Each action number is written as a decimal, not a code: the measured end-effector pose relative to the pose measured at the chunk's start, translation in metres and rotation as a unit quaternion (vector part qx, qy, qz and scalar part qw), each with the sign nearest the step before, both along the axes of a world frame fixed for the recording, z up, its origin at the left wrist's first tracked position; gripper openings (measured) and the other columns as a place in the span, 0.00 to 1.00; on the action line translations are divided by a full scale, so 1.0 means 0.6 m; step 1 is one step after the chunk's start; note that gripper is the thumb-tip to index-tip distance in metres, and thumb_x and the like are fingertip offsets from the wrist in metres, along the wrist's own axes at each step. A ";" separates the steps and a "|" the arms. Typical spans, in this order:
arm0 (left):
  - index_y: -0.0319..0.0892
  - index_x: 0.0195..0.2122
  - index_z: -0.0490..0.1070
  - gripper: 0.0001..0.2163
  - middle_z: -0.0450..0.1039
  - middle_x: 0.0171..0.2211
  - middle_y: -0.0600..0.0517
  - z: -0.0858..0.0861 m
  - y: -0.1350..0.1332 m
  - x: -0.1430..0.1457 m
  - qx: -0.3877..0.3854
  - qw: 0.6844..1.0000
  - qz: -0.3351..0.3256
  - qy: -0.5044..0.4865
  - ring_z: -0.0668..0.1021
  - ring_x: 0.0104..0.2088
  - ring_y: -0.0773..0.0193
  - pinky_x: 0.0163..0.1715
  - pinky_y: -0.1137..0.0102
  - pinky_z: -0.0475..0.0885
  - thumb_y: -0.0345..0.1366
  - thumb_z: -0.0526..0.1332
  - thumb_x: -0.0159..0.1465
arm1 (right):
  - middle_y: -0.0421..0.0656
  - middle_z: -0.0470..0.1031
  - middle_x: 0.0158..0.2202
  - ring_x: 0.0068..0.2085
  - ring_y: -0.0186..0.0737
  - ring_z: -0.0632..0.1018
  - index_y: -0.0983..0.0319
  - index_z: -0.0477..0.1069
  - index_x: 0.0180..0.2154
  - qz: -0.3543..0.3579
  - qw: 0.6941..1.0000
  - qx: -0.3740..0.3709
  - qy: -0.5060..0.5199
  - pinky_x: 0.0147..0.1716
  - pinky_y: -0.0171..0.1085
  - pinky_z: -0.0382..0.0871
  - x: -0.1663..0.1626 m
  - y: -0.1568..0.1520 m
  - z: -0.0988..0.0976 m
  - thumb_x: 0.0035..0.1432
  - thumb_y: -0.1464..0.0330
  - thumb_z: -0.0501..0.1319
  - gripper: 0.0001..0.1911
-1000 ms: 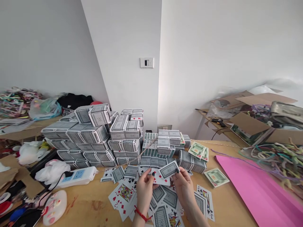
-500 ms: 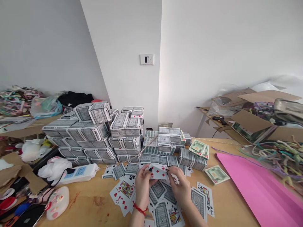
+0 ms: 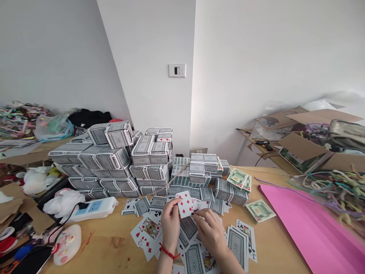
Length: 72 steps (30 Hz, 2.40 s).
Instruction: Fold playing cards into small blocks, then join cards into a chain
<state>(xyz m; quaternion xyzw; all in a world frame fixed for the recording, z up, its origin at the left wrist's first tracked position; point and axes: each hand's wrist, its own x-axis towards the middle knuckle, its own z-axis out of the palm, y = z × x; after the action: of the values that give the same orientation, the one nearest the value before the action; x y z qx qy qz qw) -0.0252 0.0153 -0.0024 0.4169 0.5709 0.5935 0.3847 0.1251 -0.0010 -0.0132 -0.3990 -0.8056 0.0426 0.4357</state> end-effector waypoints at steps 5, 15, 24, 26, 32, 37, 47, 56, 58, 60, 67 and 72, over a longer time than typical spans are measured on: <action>0.42 0.40 0.72 0.13 0.71 0.45 0.46 -0.004 0.000 -0.006 0.011 1.000 0.006 -0.011 0.70 0.48 0.57 0.48 0.64 0.64 0.35 0.52 0.57 | 0.47 0.71 0.37 0.38 0.44 0.71 0.57 0.70 0.40 0.030 0.995 -0.060 0.078 0.37 0.42 0.67 -0.012 -0.007 0.013 0.54 0.74 0.53 0.13; 0.42 0.47 0.64 0.21 0.72 0.35 0.47 0.005 -0.006 0.016 0.001 0.998 -0.011 -0.054 0.75 0.30 0.61 0.28 0.70 0.70 0.39 0.60 0.52 | 0.42 0.72 0.25 0.27 0.40 0.72 0.62 0.72 0.32 0.009 0.793 -0.410 0.451 0.27 0.36 0.68 -0.008 0.019 0.007 0.47 0.53 0.59 0.19; 0.39 0.35 0.72 0.16 0.73 0.29 0.48 0.006 -0.005 0.021 -0.051 0.996 -0.077 -0.021 0.73 0.26 0.61 0.25 0.71 0.67 0.44 0.62 0.50 | 0.41 0.71 0.21 0.22 0.35 0.69 0.63 0.72 0.28 0.021 0.782 -0.418 0.463 0.21 0.33 0.63 -0.006 0.026 0.004 0.45 0.54 0.61 0.18; 0.39 0.34 0.71 0.15 0.73 0.29 0.48 0.003 -0.004 0.019 -0.052 0.995 -0.085 -0.013 0.74 0.27 0.61 0.26 0.71 0.67 0.44 0.61 0.51 | 0.41 0.72 0.22 0.22 0.34 0.69 0.64 0.71 0.29 0.028 0.778 -0.418 0.468 0.22 0.32 0.63 -0.004 0.028 0.004 0.45 0.54 0.62 0.18; 0.40 0.32 0.71 0.14 0.75 0.29 0.48 0.010 -0.005 0.021 -0.067 0.993 -0.101 -0.004 0.74 0.27 0.60 0.26 0.71 0.68 0.45 0.61 0.51 | 0.42 0.73 0.26 0.24 0.35 0.71 0.63 0.70 0.31 0.038 0.765 -0.420 0.486 0.24 0.33 0.65 0.001 0.029 0.006 0.45 0.57 0.63 0.16; 0.39 0.36 0.70 0.15 0.76 0.32 0.46 0.018 -0.008 0.023 -0.078 0.989 -0.117 -0.039 0.76 0.29 0.59 0.28 0.70 0.69 0.44 0.61 0.50 | 0.45 0.74 0.27 0.26 0.38 0.73 0.63 0.70 0.32 0.040 0.762 -0.432 0.481 0.25 0.34 0.67 0.004 0.029 0.012 0.43 0.57 0.64 0.18; 0.38 0.36 0.71 0.14 0.76 0.33 0.45 -0.014 -0.001 0.024 -0.070 0.985 -0.130 -0.094 0.77 0.32 0.59 0.33 0.68 0.71 0.39 0.62 0.50 | 0.42 0.75 0.24 0.26 0.39 0.74 0.63 0.73 0.30 0.054 0.762 -0.452 0.460 0.26 0.35 0.66 0.004 0.030 0.006 0.44 0.55 0.63 0.18; 0.36 0.36 0.72 0.17 0.76 0.28 0.47 -0.025 0.003 0.011 -0.107 0.985 -0.083 -0.104 0.77 0.28 0.60 0.27 0.69 0.72 0.41 0.63 0.48 | 0.42 0.75 0.24 0.25 0.41 0.74 0.63 0.73 0.32 0.067 0.758 -0.462 0.456 0.27 0.37 0.67 0.004 0.031 0.010 0.45 0.54 0.62 0.19; 0.35 0.36 0.72 0.17 0.76 0.30 0.45 -0.028 0.002 0.011 -0.104 0.985 -0.088 -0.103 0.77 0.29 0.59 0.28 0.68 0.72 0.41 0.63 0.49 | 0.43 0.75 0.26 0.26 0.41 0.74 0.63 0.73 0.33 0.074 0.757 -0.463 0.455 0.28 0.38 0.67 0.005 0.030 0.010 0.46 0.55 0.61 0.18; 0.36 0.37 0.72 0.17 0.76 0.32 0.43 -0.030 0.002 0.011 -0.106 0.984 -0.094 -0.105 0.78 0.31 0.57 0.29 0.67 0.73 0.42 0.62 0.49 | 0.44 0.76 0.27 0.27 0.42 0.75 0.64 0.73 0.34 0.072 0.760 -0.464 0.450 0.28 0.37 0.67 0.007 0.030 0.008 0.46 0.55 0.61 0.19; 0.36 0.39 0.71 0.18 0.76 0.34 0.43 -0.030 0.003 0.011 -0.118 0.985 -0.088 -0.093 0.78 0.32 0.56 0.29 0.66 0.73 0.41 0.62 0.49 | 0.46 0.76 0.28 0.28 0.44 0.75 0.64 0.72 0.35 0.061 0.768 -0.465 0.436 0.29 0.39 0.68 0.010 0.032 0.000 0.45 0.53 0.61 0.22; 0.36 0.36 0.72 0.15 0.77 0.31 0.45 -0.026 0.002 0.011 -0.101 0.987 -0.101 -0.077 0.78 0.30 0.58 0.29 0.66 0.74 0.40 0.61 0.51 | 0.46 0.77 0.28 0.28 0.45 0.76 0.64 0.72 0.35 0.067 0.756 -0.476 0.445 0.29 0.40 0.68 0.009 0.031 0.010 0.44 0.52 0.62 0.23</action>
<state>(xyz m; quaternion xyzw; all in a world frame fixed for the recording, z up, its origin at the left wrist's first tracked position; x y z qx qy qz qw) -0.0185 0.0167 -0.0180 0.3844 0.5516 0.5213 0.5256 0.1307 0.0173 -0.0073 -0.4362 -0.4212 0.6222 0.4952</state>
